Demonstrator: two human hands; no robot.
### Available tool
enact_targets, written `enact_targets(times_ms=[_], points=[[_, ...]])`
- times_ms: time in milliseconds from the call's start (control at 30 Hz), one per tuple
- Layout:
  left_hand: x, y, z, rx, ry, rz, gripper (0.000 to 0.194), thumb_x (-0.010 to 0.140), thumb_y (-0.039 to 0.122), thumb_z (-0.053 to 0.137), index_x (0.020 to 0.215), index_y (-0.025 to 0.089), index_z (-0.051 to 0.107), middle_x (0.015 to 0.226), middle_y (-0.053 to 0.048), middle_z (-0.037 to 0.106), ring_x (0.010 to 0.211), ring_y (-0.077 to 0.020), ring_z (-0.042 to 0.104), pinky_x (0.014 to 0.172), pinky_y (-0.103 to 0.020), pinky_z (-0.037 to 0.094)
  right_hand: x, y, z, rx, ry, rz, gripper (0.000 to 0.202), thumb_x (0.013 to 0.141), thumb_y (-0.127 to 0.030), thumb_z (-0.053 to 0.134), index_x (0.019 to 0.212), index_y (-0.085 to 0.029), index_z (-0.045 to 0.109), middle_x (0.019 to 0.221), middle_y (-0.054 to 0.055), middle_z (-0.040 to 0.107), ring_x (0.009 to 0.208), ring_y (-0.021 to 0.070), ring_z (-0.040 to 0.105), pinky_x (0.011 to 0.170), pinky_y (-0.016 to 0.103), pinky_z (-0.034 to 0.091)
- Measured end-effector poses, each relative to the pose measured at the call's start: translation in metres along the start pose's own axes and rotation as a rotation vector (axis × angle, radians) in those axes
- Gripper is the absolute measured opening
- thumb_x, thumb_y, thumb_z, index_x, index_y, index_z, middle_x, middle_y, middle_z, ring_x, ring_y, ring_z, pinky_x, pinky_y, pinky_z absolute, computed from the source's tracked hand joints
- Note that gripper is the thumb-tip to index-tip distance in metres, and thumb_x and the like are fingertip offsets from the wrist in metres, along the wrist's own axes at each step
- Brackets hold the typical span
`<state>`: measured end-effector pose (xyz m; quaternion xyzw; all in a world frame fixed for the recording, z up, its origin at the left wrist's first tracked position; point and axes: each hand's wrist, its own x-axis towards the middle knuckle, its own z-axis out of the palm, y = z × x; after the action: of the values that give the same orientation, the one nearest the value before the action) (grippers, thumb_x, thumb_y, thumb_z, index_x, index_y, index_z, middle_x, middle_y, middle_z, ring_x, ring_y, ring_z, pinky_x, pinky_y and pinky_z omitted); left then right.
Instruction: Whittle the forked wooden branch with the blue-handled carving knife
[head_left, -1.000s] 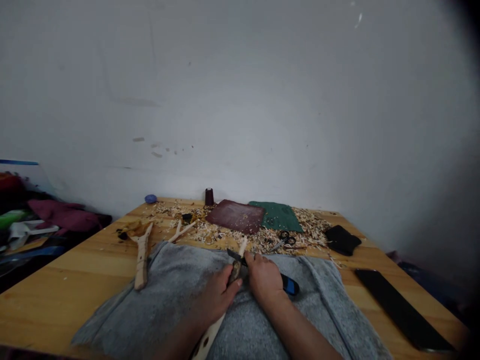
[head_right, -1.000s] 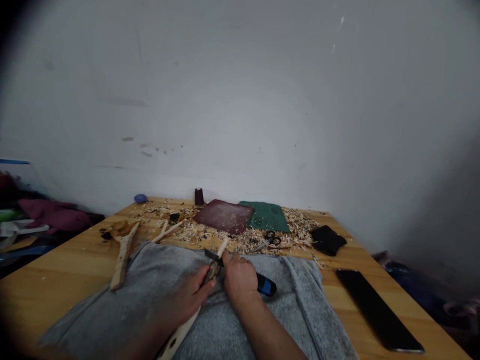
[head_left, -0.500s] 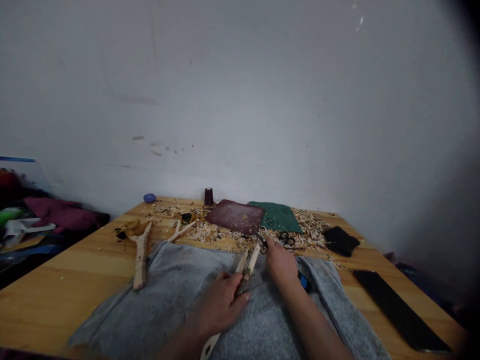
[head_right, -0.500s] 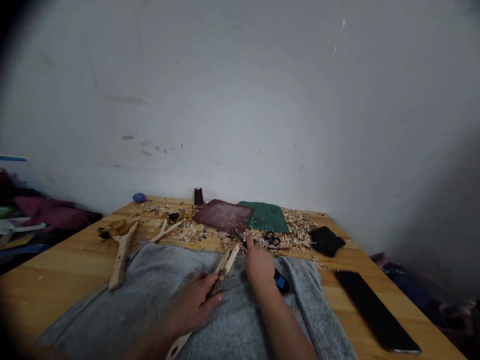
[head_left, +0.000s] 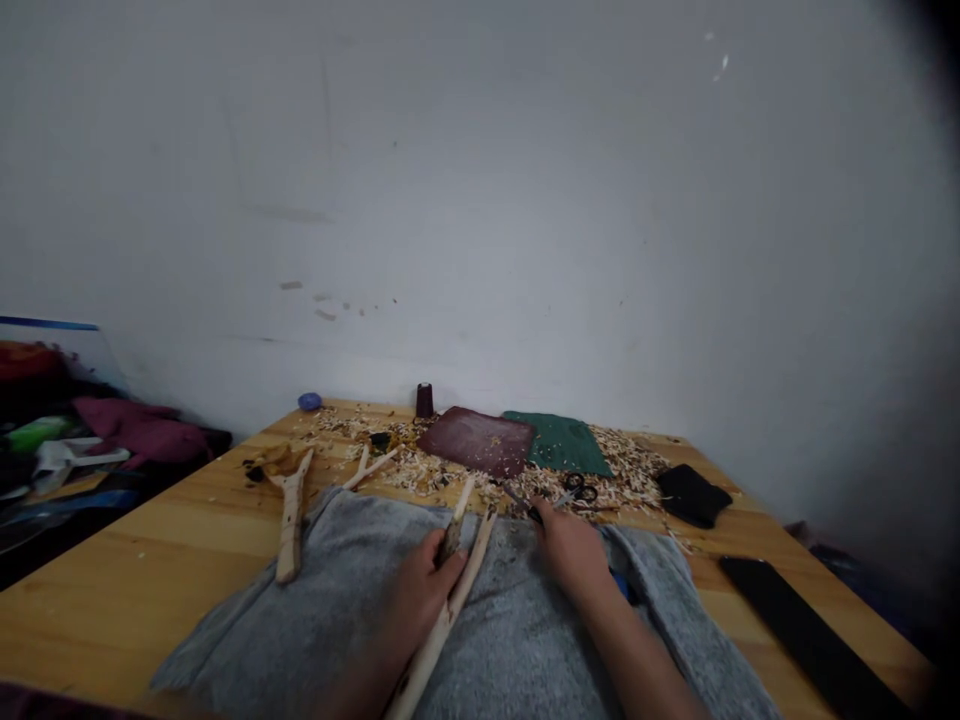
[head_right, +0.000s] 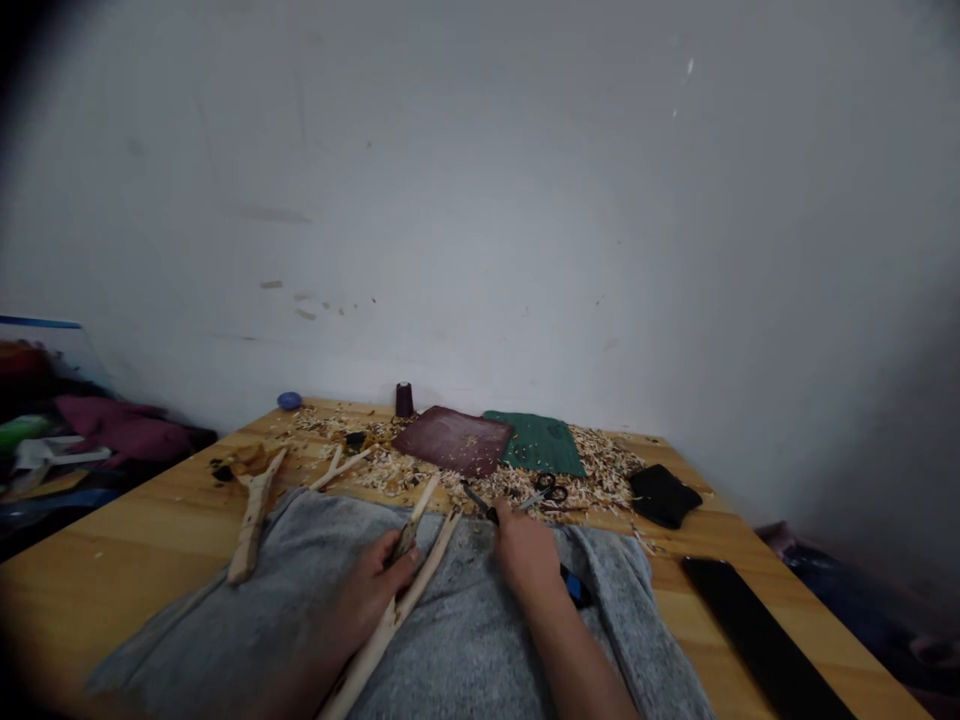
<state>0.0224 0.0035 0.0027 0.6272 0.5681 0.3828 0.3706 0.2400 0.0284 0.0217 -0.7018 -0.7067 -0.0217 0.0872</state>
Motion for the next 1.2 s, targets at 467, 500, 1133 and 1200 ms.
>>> enact_targets(times_ms=[467,500,1133,1200], points=[[-0.001,-0.002,0.004,-0.6,-0.034,-0.138,0.036,0.074,0.055,0.056,0.084,0.02,0.056,0.054,0.007,0.046,0.046,-0.0109,0.042,0.043,-0.024,0.043,0.002,0.011,-0.002,-0.03,0.071,0.105,0.034,0.092,-0.022,0.034,0.123,-0.023,0.05,0.096,0.01,0.068,0.081,0.0209,0.066,0.063,0.027,0.042],[-0.001,-0.003,0.005,-0.655,-0.053,-0.153,0.039,0.073,0.055,0.058,0.089,0.02,0.056,0.053,0.007,0.046,0.045,-0.0107,0.041,0.041,-0.025,0.044,0.002,0.01,0.0,-0.043,0.028,0.094,0.034,0.091,-0.021,0.035,0.121,-0.022,0.051,0.093,0.01,0.069,0.079,0.0215,0.066,0.063,0.027,0.042],[-0.011,0.008,0.008,-0.816,-0.311,-0.246,0.031,0.077,0.047,0.059,0.091,0.02,0.055,0.048,0.008,0.044,0.034,-0.0082,0.04,0.037,-0.024,0.043,-0.018,-0.035,0.014,-0.004,0.075,-0.286,0.042,0.086,-0.018,0.044,0.128,-0.021,0.051,0.097,0.009,0.068,0.088,0.0201,0.063,0.075,0.025,0.042],[-0.012,0.007,0.009,-0.794,-0.321,-0.232,0.027,0.078,0.047,0.057,0.086,0.021,0.053,0.049,0.008,0.042,0.034,-0.008,0.04,0.037,-0.024,0.042,-0.019,-0.037,0.014,-0.05,0.067,-0.269,0.044,0.085,-0.018,0.045,0.128,-0.022,0.05,0.1,0.01,0.067,0.09,0.0207,0.062,0.075,0.026,0.043]])
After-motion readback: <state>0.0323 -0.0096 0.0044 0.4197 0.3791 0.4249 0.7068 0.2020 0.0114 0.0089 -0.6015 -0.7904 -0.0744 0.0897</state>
